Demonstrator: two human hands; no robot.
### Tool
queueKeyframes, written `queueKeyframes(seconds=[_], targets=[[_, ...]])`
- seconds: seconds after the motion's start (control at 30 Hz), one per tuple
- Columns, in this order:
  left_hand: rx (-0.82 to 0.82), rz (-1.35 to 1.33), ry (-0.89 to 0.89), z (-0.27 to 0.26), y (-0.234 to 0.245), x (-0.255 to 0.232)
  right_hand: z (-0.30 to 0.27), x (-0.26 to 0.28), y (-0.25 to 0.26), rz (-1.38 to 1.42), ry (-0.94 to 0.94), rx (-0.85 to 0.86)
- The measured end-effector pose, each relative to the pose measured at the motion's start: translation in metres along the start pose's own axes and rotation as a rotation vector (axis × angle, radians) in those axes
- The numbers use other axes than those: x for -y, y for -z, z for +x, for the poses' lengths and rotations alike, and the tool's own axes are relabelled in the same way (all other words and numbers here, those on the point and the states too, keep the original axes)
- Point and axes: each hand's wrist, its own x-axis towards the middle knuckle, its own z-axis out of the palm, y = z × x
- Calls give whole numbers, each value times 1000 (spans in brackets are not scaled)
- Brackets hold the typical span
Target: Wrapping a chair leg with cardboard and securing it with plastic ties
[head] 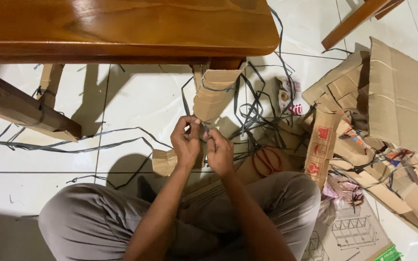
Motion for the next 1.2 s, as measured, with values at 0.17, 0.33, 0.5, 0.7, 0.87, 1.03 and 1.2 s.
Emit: queueKeyframes(seconds=[0.17, 0.33, 0.5, 0.7, 0.87, 1.03, 1.2], targets=[[7, 35, 12, -2, -1, 3, -3, -19, -3, -31, 127, -2], [49, 97, 6, 1, 10, 0, -8, -4, -2, -7, 78, 11], [83, 6, 102, 0, 19, 11, 4, -23, -11, 11, -22, -155], [88, -18, 118, -7, 32, 18, 29, 9, 0, 147, -125, 96], [219, 0, 75, -13, 27, 7, 49, -39, -11, 78, -80, 177], [327, -18, 37, -17, 21, 17, 55, -52, -23, -21, 75, 198], [342, 13, 44, -15, 21, 22, 50, -75, -40, 28, 98, 84]])
